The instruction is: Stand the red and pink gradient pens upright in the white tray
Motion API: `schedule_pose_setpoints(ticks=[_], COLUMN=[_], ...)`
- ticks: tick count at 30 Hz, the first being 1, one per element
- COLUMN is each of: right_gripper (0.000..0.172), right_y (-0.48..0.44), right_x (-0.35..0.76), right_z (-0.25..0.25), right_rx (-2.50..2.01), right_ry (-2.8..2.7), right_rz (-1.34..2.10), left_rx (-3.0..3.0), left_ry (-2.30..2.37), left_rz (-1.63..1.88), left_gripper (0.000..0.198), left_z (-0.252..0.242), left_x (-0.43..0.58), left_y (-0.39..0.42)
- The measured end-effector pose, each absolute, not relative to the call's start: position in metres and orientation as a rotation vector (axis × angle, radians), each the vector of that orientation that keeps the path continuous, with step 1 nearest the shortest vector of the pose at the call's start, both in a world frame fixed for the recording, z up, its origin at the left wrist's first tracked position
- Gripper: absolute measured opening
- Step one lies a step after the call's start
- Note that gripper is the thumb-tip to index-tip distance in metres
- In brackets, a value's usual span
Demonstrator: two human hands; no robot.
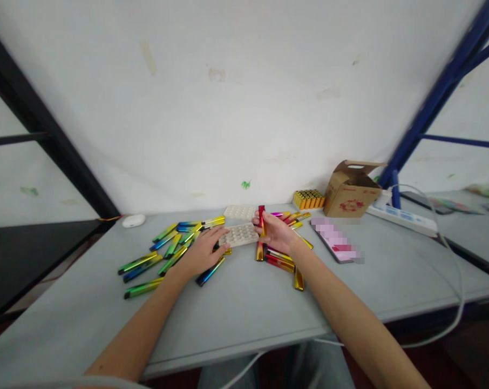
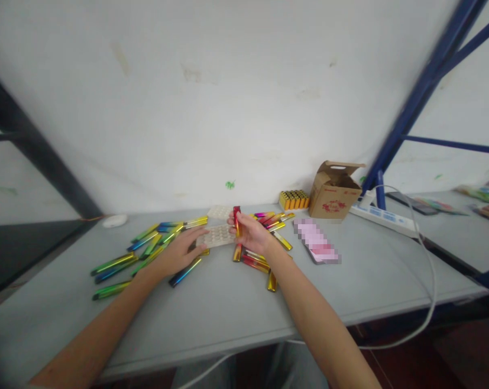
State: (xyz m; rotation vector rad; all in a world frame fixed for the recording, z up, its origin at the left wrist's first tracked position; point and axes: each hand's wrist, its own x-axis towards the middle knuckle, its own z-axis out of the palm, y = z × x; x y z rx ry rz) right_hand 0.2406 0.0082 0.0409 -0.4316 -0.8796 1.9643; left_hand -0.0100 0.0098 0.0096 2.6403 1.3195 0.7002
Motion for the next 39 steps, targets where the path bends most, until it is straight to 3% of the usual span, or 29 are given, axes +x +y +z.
schedule_pose_setpoints(ticks=[4, 8, 11, 39], right_gripper=[0.019, 0.048, 0.058, 0.051], right_y=[0.007, 0.011, 0.012, 0.016], right_x=[0.247, 0.249, 0.247, 0.246], right_z=[0.041, 0.039, 0.038, 0.039], right_rx=[-0.391, -0.364, -0.409, -0.621], right_ry=[-0.875, -0.892, -0.904, -0.866], right_rz=[2.084, 2.135, 2.124, 2.0], left_rx=[2.644, 2.638, 2.629, 2.605], left_ry=[1.33, 1.307, 1.284, 1.431], left_rz=[0.661, 0.66, 0.64, 0.656], left_gripper=[0.052, 0.051, 0.05, 0.049], left_z=[0.011, 0.014, 0.015, 0.003], left_x=[-0.009, -0.01, -0.012, -0.007], left_y=[0.009, 0.008, 0.009, 0.01])
